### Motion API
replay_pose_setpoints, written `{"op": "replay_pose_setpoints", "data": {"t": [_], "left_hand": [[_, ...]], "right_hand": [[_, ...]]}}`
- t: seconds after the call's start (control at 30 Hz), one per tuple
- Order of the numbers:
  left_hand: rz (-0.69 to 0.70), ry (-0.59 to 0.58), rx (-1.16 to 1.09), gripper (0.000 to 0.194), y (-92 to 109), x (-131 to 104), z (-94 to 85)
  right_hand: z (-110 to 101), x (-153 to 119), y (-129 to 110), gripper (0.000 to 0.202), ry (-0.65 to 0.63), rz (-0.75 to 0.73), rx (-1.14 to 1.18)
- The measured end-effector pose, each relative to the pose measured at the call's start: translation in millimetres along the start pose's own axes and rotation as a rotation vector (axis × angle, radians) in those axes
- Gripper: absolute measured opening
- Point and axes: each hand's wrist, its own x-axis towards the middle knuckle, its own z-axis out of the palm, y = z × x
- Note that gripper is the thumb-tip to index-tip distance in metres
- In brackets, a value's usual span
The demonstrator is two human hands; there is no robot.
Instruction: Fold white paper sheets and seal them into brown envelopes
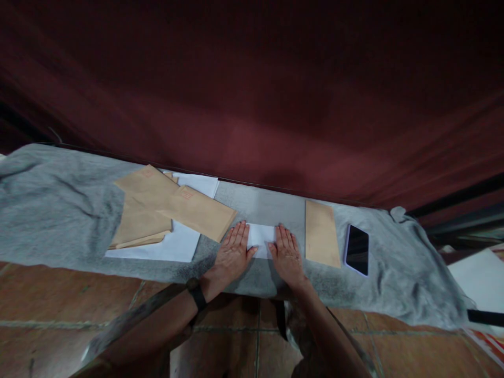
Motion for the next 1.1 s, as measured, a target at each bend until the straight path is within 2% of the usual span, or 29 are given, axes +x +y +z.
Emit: {"op": "replay_pose_setpoints", "data": {"t": [0.27, 0.43, 0.57, 0.83, 1.1], "left_hand": [[-0.024, 0.051, -0.005, 0.067, 2.4, -0.4, -5.1], [0.118, -0.012, -0.049, 0.059, 11.2, 0.3, -6.2], [0.145, -0.021, -0.06, 0.059, 15.2, -1.0, -0.1], [0.043, 0.035, -0.033, 0.063, 7.2, -2.0, 4.1], [-0.034, 0.002, -0.126, 0.059, 3.3, 1.0, -3.9]], "right_hand": [[-2.3, 1.1, 3.5, 0.058, 0.073, 0.066, 0.016], [-6.7, 9.6, -12.5, 0.056, -0.072, -0.064, 0.091], [-4.4, 10.1, -22.9, 0.054, -0.127, -0.115, 0.107], [0.8, 6.7, -9.7, 0.057, -0.044, -0.045, 0.041], [3.5, 4.4, 1.9, 0.06, 0.013, 0.007, 0.035]]}}
